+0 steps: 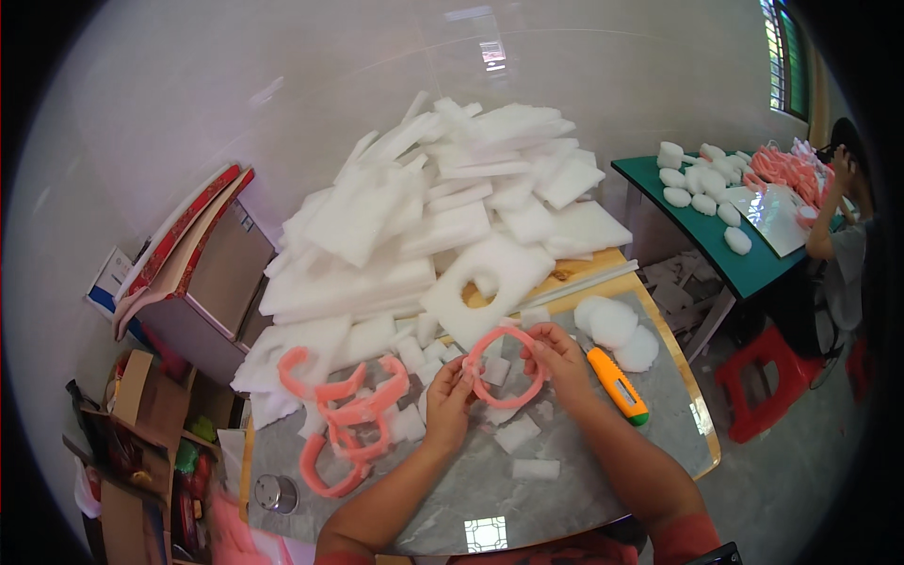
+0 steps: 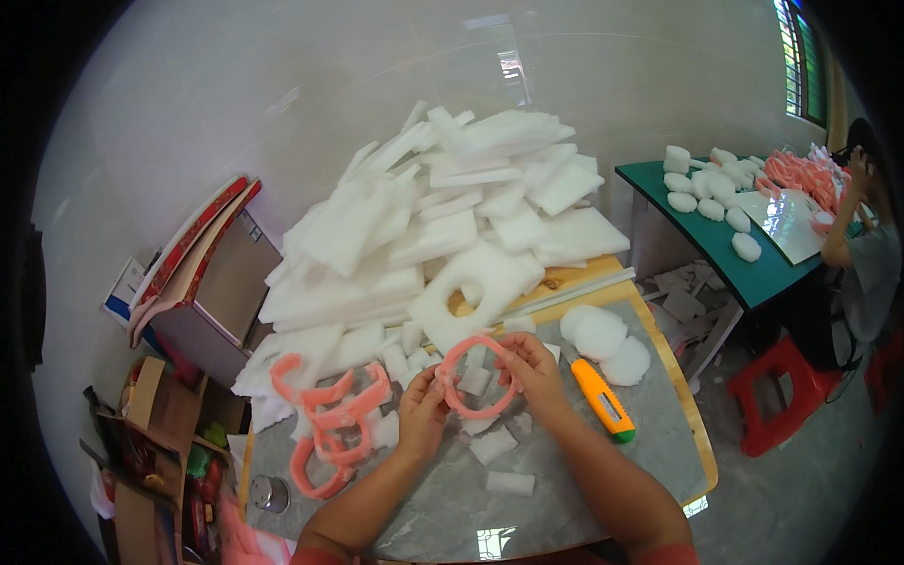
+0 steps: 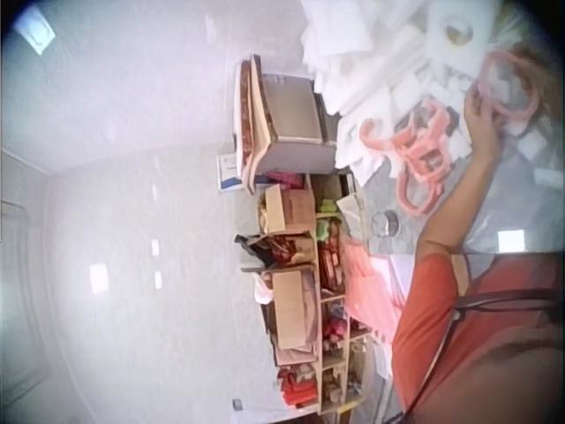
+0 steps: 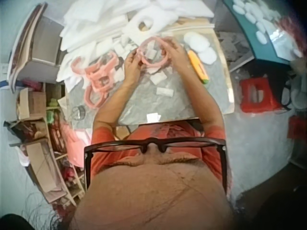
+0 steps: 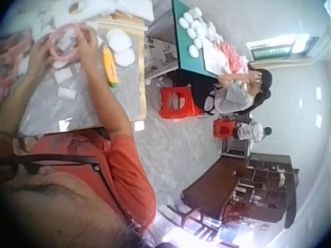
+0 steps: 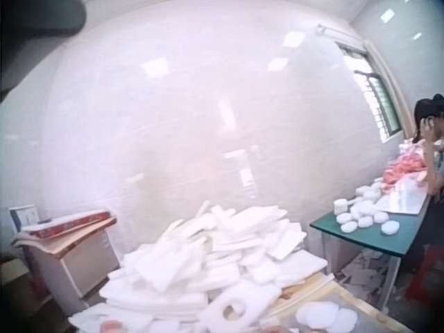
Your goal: The recorder uses a utility knife to cut and shape pink and white foam strips and components on a workstation.
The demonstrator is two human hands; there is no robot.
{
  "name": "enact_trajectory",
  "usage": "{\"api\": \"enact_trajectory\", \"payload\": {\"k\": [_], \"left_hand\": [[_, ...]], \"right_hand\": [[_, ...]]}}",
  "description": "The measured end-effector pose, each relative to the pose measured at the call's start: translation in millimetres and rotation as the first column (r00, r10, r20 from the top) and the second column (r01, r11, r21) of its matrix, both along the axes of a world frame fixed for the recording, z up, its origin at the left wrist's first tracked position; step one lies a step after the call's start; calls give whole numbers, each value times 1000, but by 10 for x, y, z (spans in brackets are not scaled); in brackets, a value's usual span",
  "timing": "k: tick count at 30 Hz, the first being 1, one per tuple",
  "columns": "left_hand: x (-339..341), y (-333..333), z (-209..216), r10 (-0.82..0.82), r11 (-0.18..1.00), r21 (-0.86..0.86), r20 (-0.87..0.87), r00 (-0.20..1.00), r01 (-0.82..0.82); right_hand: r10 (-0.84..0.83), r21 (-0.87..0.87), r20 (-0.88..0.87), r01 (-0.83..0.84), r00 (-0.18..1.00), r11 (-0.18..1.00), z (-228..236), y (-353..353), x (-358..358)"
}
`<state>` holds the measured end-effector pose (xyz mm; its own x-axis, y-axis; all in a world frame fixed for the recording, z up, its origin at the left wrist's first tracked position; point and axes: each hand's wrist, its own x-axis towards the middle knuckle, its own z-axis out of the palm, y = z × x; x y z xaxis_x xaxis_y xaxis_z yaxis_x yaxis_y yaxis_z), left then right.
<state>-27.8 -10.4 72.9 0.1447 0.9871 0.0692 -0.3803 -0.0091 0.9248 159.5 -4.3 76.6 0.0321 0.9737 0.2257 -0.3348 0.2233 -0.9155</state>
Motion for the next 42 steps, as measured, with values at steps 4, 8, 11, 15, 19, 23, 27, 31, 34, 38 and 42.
{"api": "enact_trajectory", "payload": {"k": [4,8,11,15,19,23,27,31,34,38,42], "left_hand": [[-48,15,55,-79,989,-118,126,989,94],[-112,23,31,-214,969,-93,160,964,230],[-116,10,27,-269,946,-143,149,951,290],[-47,-8,130,-217,956,-187,59,974,224],[-41,14,256,-193,968,-168,-32,981,185],[-131,10,397,-104,992,39,-259,960,119],[-97,-171,531,318,862,507,-517,795,-16],[-73,-746,376,199,712,503,-814,546,491],[139,-916,224,380,519,463,-878,291,719],[107,-410,-79,464,538,476,-856,227,695],[79,-38,-21,590,553,608,-768,247,570]], "right_hand": [[97,-55,-135,-106,986,993,-127,79,96],[47,-133,-191,-73,980,988,35,23,-13],[259,-134,-173,-283,950,950,58,4,36],[456,-188,-49,-457,889,870,34,28,144],[550,-195,0,-540,835,819,191,1,224],[504,-107,-98,-513,858,852,219,13,183],[238,-52,-273,-261,932,964,151,110,326],[-69,-63,-427,47,902,997,165,141,407],[-149,-95,-454,119,878,988,150,172,383],[-160,-95,-477,131,864,987,98,167,350],[-173,-70,-494,159,852,985,175,121,314]]}}
